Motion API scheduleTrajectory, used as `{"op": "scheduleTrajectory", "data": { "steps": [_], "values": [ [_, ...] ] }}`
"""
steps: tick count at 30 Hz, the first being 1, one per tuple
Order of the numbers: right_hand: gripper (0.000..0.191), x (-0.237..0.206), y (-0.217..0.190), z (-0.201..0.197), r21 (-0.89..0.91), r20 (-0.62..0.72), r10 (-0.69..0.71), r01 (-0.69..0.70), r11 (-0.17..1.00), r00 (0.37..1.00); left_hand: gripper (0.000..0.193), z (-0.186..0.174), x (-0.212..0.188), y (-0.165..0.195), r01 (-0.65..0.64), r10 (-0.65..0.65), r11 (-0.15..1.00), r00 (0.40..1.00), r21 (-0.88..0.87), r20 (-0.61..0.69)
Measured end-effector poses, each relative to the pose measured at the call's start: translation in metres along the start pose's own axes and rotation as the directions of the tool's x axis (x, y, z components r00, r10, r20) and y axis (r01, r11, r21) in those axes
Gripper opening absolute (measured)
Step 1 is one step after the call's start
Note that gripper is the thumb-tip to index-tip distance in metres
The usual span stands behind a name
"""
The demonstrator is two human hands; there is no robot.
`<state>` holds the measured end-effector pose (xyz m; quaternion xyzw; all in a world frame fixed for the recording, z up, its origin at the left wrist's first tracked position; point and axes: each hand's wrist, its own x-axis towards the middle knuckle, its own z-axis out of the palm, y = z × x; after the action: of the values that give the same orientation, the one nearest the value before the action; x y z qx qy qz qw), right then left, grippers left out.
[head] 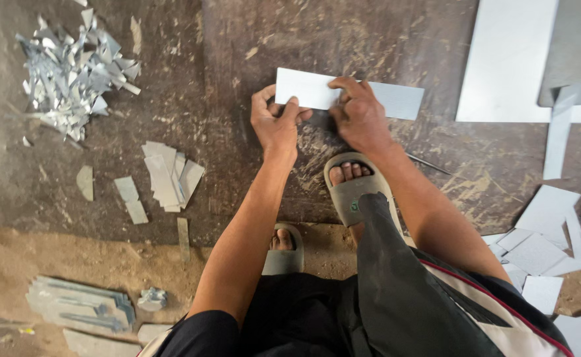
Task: The person cuts thin silver metal sheets into narrow rectangular strips using hand shears, working one sheet at a time at a low workbench. They set finished strips aside in piles, gather scattered offcuts, and stack the cut pieces together.
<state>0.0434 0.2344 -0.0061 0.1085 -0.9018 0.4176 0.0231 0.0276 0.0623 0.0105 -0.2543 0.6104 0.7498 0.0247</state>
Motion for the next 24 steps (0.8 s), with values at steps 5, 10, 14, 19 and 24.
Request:
{"op": "scheduleTrajectory", "data": {
  "steps": [5,10,14,19,24],
  "values": [
    [0.045,-0.002,0.006,0.004,0.087,0.048,0.055,-0.06,0.994,0.997,0.044,-0.013,-0.006,0.0,-0.034,0.032,0.996,0.999,-0.079,-0.022],
    [0.036,0.002,0.001,0.013,0.031,0.023,-0.068,0.067,0.997,0.997,0.041,-0.022,-0.006,-0.002,-0.054,0.047,0.99,0.998,-0.128,-0.052],
    [0.034,0.0,0.0,0.016,0.017,0.018,-0.051,0.051,0.999,0.999,0.036,-0.026,-0.003,-0.003,-0.085,0.08,0.986,0.996,-0.14,-0.037],
    [0.023,-0.004,0.003,0.021,-0.032,0.001,-0.105,0.105,0.994,0.994,0.031,-0.028,-0.004,-0.005,-0.107,0.106,0.987,0.994,-0.121,-0.017],
    [0.024,-0.003,0.002,0.021,-0.016,0.015,-0.075,0.075,0.997,0.997,0.037,-0.03,0.006,0.004,0.038,-0.039,0.999,0.997,-0.016,-0.06]
  ]
}}
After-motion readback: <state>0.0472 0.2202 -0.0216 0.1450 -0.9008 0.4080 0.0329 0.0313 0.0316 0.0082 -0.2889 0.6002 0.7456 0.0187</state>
